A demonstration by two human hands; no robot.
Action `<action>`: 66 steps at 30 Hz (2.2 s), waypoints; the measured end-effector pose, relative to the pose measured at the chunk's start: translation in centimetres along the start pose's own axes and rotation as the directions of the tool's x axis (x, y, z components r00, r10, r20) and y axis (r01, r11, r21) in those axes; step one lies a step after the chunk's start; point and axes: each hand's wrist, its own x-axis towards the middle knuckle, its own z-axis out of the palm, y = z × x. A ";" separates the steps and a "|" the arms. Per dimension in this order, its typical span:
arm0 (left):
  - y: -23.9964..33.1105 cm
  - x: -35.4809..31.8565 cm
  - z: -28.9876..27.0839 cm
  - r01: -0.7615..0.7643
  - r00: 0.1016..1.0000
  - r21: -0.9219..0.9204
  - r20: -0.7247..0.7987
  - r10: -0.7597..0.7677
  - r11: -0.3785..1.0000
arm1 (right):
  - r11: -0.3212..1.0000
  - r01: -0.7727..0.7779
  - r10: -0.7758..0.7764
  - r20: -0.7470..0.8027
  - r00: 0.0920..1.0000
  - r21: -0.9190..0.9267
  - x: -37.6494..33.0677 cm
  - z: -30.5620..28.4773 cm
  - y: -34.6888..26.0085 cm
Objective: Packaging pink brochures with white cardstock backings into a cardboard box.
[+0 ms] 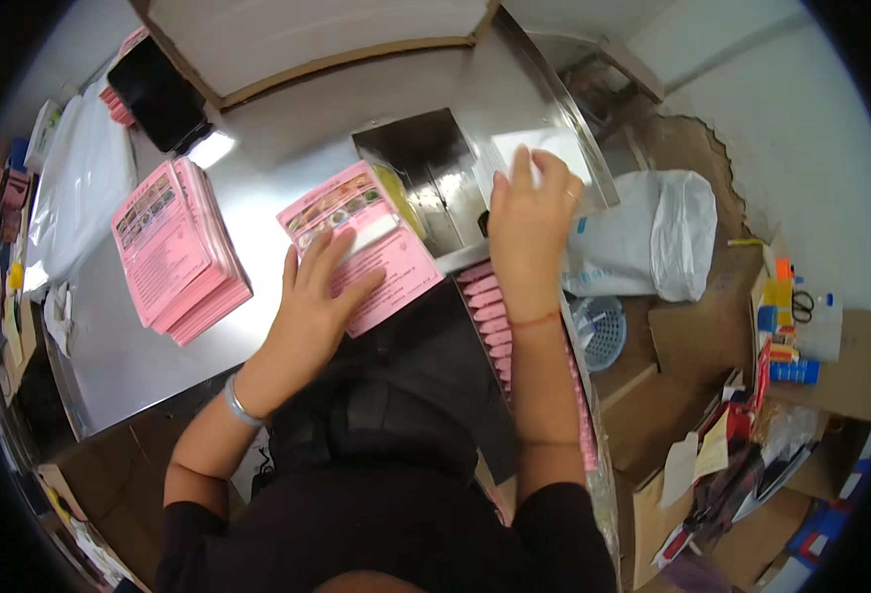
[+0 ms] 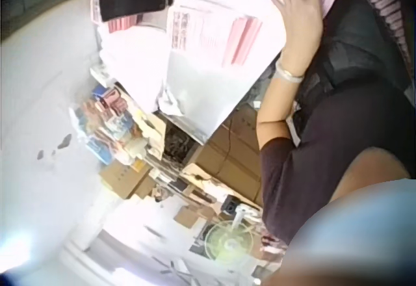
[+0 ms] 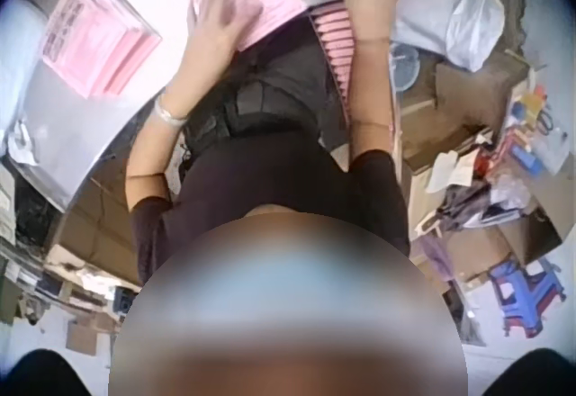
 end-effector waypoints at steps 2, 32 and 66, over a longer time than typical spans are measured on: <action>-0.2 1.1 -0.4 0.107 0.986 -0.072 0.136 -0.096 0.992 | 0.987 0.134 -0.121 0.137 0.983 -0.085 -0.2 0.8 0.7; 0.8 1.0 -4.7 0.076 0.992 -0.541 -0.041 -0.116 0.837 | 0.991 0.115 -0.135 0.593 0.794 0.071 0.7 4.3 -3.1; -0.8 -0.2 -0.8 -0.018 0.997 -0.011 -0.072 0.017 1.000 | 0.791 0.300 -0.512 0.307 0.802 0.534 -2.9 4.6 -7.5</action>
